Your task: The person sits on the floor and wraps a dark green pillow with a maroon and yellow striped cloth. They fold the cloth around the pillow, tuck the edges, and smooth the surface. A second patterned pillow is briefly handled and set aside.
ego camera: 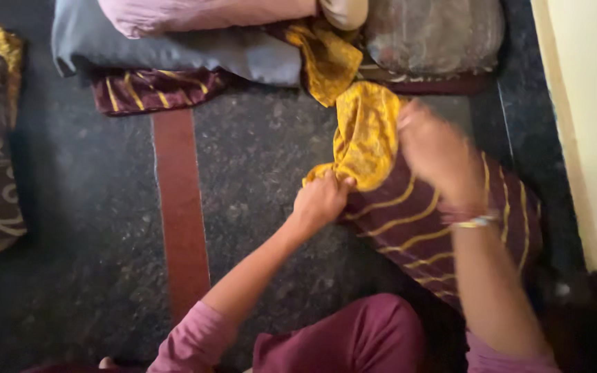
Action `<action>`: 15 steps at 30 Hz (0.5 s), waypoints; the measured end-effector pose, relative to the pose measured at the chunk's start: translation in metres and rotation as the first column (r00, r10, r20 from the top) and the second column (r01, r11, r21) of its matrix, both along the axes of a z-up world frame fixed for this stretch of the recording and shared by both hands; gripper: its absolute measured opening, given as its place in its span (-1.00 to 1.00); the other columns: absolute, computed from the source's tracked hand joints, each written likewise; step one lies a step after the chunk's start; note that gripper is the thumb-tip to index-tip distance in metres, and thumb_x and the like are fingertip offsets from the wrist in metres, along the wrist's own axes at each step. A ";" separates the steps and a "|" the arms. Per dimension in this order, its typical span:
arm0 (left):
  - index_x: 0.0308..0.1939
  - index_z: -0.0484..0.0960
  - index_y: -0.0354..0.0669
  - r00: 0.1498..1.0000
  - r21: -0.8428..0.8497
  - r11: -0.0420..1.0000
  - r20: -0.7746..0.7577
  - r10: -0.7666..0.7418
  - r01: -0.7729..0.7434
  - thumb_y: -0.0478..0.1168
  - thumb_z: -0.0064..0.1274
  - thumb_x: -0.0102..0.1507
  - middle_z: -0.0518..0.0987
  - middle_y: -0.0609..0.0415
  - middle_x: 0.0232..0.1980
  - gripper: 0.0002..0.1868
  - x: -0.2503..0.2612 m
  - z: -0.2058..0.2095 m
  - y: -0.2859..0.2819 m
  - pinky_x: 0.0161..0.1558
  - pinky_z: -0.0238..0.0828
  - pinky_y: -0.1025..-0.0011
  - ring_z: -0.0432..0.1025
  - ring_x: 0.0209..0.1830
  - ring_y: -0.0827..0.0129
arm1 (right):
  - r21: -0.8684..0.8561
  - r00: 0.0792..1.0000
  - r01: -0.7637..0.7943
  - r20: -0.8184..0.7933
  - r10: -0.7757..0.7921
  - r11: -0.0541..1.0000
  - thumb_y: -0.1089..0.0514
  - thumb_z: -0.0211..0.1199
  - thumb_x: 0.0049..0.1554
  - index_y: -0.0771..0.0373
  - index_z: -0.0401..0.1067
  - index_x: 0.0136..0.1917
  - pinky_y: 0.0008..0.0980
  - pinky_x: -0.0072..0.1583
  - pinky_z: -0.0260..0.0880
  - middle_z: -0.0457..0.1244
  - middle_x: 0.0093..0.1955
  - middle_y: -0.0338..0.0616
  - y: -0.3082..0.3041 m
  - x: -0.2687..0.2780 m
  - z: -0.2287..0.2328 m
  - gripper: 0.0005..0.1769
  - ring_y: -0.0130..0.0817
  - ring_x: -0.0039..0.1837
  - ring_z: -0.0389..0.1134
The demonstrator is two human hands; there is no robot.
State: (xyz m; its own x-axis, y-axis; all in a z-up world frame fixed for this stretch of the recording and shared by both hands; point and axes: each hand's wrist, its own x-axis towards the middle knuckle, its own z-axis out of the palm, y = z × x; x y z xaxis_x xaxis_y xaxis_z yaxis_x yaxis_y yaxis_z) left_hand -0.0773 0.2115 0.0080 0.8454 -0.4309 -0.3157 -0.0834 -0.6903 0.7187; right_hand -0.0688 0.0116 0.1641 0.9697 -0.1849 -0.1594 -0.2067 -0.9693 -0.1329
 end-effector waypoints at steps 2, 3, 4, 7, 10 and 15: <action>-0.13 0.56 -0.37 0.997 -0.011 0.998 0.046 -0.059 0.059 0.23 -0.29 0.41 0.64 -0.35 -0.25 -0.35 -0.013 0.013 0.011 -0.14 0.48 -0.19 0.55 -0.22 -0.33 | 0.061 0.885 -0.172 0.448 0.127 0.983 0.20 -0.15 0.37 0.41 0.38 0.22 0.11 0.11 0.35 0.32 0.10 0.34 -0.005 0.001 0.038 -0.66 0.29 0.14 0.37; -0.10 0.54 -0.37 0.998 0.039 0.997 0.009 -0.062 0.061 0.22 -0.27 0.42 0.65 -0.36 -0.21 -0.37 -0.015 0.020 0.013 -0.09 0.47 -0.15 0.56 -0.17 -0.31 | -0.034 0.836 -0.212 0.511 0.199 0.977 0.23 -0.16 0.39 0.46 0.34 0.28 0.04 0.17 0.37 0.31 0.16 0.35 -0.006 0.004 0.040 -0.64 0.23 0.20 0.37; -0.07 0.53 -0.37 0.998 0.088 0.994 -0.029 -0.062 0.065 0.21 -0.25 0.43 0.65 -0.36 -0.17 -0.38 -0.018 0.029 0.014 -0.04 0.47 -0.12 0.56 -0.13 -0.29 | -0.138 0.775 -0.235 0.570 0.272 0.962 0.26 -0.16 0.40 0.51 0.31 0.35 -0.03 0.23 0.40 0.30 0.22 0.36 -0.012 0.008 0.038 -0.62 0.18 0.25 0.38; -0.01 0.55 -0.29 0.980 0.111 0.994 0.199 -0.017 -0.005 0.02 -0.13 0.37 0.59 -0.29 0.02 -0.58 -0.015 0.048 0.017 0.13 0.36 -0.06 0.47 0.11 -0.17 | -0.649 0.969 0.048 0.214 0.122 0.759 0.17 0.01 0.36 0.54 0.32 0.48 -0.15 0.27 0.41 0.31 0.29 0.37 0.029 0.025 -0.052 -0.48 0.03 0.27 0.40; 0.24 0.50 -0.33 0.763 -0.226 0.971 0.614 0.203 -0.076 -0.11 0.02 0.29 0.41 -0.28 0.34 -0.50 0.012 0.044 0.013 0.30 0.14 -0.05 0.25 0.40 -0.15 | -0.462 0.787 -0.113 0.499 0.363 0.880 0.03 0.04 0.19 0.19 0.44 0.27 0.05 0.26 0.37 0.33 0.33 -0.10 0.048 0.001 -0.101 -0.57 -0.07 0.32 0.41; 0.34 0.35 -0.31 0.686 -0.215 0.948 0.728 -0.003 0.234 -0.07 -0.02 0.26 0.34 -0.36 0.46 -0.38 0.050 -0.011 -0.042 0.49 0.06 -0.03 0.19 0.50 -0.22 | 0.292 0.832 -0.158 0.555 -0.032 0.943 0.13 0.04 0.38 0.31 0.57 0.12 -0.08 0.12 0.43 0.39 0.05 0.16 0.000 -0.017 -0.036 -0.68 0.04 0.11 0.46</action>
State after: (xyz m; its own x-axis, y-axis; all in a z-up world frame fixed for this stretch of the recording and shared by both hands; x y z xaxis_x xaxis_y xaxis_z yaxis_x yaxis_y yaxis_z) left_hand -0.0270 0.1697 -0.0025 0.6966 -0.5118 0.5028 -0.7140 -0.4258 0.5558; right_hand -0.0860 0.0111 0.1282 0.9205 -0.1531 0.3595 0.0523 -0.8636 -0.5014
